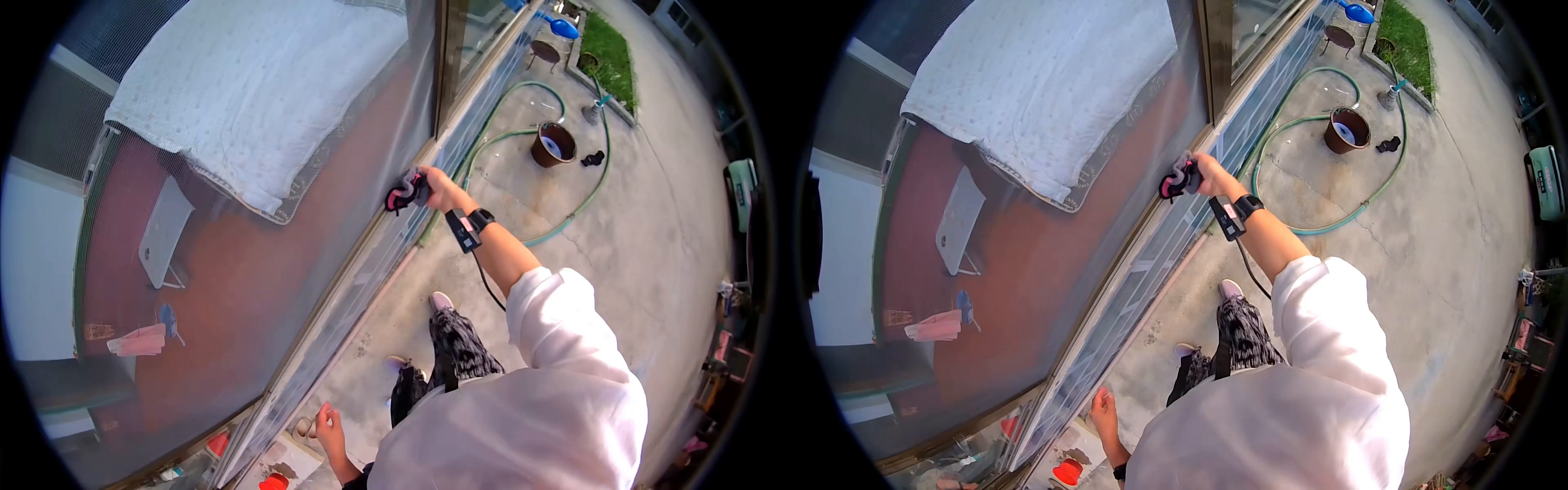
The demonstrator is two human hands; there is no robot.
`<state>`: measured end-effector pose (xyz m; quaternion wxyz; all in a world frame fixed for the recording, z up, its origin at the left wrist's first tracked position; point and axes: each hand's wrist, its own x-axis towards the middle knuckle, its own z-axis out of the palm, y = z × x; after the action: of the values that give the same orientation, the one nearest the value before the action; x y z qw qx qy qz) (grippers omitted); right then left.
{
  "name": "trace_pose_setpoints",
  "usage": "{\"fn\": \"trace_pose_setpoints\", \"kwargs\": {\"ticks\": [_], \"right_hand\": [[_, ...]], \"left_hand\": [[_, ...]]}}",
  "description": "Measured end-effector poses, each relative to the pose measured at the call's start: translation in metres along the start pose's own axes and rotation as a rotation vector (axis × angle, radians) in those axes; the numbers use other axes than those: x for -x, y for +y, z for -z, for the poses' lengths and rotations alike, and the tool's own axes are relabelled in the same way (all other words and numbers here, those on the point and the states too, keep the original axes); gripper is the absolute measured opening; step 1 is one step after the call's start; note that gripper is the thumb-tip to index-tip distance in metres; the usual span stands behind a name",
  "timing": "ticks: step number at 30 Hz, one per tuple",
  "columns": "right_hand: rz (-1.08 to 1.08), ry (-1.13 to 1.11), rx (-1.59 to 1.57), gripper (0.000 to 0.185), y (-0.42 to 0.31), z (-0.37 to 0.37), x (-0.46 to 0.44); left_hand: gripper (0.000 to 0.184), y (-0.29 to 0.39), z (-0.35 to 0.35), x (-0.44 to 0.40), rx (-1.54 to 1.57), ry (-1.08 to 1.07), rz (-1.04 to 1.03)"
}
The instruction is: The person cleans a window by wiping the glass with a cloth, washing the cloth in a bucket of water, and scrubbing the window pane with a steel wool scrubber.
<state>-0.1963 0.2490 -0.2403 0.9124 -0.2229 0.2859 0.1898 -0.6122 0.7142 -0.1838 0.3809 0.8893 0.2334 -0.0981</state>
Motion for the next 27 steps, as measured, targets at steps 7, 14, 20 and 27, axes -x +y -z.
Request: {"fn": "trace_pose_setpoints", "kwargs": {"ticks": [7,14,20,27], "right_hand": [[0.779,0.096,0.396,0.033,-0.131,0.032,-0.014],[1.082,0.359,0.487,0.051,-0.101,-0.025,-0.047],[1.953,0.061,0.834,0.046,-0.174,-0.222,0.146],[1.816,0.216,1.109,0.047,-0.117,-0.115,0.085]], "left_hand": [[0.03,0.015,-0.032,0.007,-0.025,0.007,0.099],[0.031,0.007,-0.049,-0.001,-0.028,0.049,0.053],[0.031,0.064,-0.069,-0.005,-0.011,0.039,0.037],[0.03,0.076,-0.07,-0.015,-0.046,0.092,-0.027]]}}
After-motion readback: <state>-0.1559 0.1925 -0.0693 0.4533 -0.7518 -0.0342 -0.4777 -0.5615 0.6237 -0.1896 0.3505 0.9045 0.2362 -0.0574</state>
